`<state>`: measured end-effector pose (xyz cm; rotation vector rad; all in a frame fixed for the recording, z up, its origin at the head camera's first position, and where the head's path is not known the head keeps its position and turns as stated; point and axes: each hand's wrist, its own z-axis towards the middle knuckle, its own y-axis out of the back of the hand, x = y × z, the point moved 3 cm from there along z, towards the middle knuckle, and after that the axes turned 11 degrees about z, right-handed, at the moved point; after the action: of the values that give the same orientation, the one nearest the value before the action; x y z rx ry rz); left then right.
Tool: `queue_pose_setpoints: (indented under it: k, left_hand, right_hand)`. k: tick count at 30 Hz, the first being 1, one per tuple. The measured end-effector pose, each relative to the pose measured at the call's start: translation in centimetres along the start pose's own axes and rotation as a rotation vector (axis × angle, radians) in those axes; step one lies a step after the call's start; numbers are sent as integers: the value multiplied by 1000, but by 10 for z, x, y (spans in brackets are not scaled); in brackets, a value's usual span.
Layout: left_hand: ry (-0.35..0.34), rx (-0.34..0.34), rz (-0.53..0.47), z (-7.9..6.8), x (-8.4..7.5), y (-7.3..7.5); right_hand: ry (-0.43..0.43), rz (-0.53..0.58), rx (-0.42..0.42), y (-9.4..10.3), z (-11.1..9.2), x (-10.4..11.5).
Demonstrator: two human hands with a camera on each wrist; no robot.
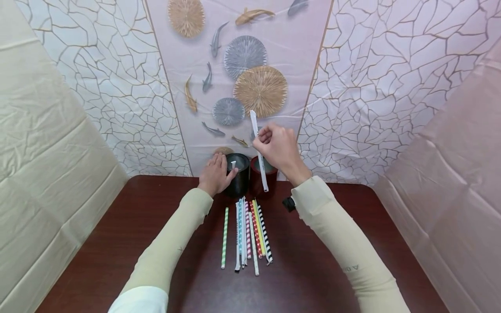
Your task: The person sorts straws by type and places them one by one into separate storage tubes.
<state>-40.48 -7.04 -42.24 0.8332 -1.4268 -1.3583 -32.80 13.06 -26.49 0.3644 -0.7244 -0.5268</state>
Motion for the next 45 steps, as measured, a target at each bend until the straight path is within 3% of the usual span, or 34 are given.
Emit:
queue_pose_setpoints:
  k: [14, 23, 34, 45]
  left_hand:
    - [2, 2, 11, 0, 3, 1]
    - [-8, -19, -7, 5, -3, 2]
    - [-3, -28, -5, 3, 0, 3]
    - [1, -21, 24, 0, 1, 1]
  right_hand:
    - [195, 175, -199, -20, 11, 7]
    - [251, 188, -267, -30, 10, 1]
    - [121, 210, -269, -54, -6, -31]
    - [-54, 162, -101, -75, -20, -52]
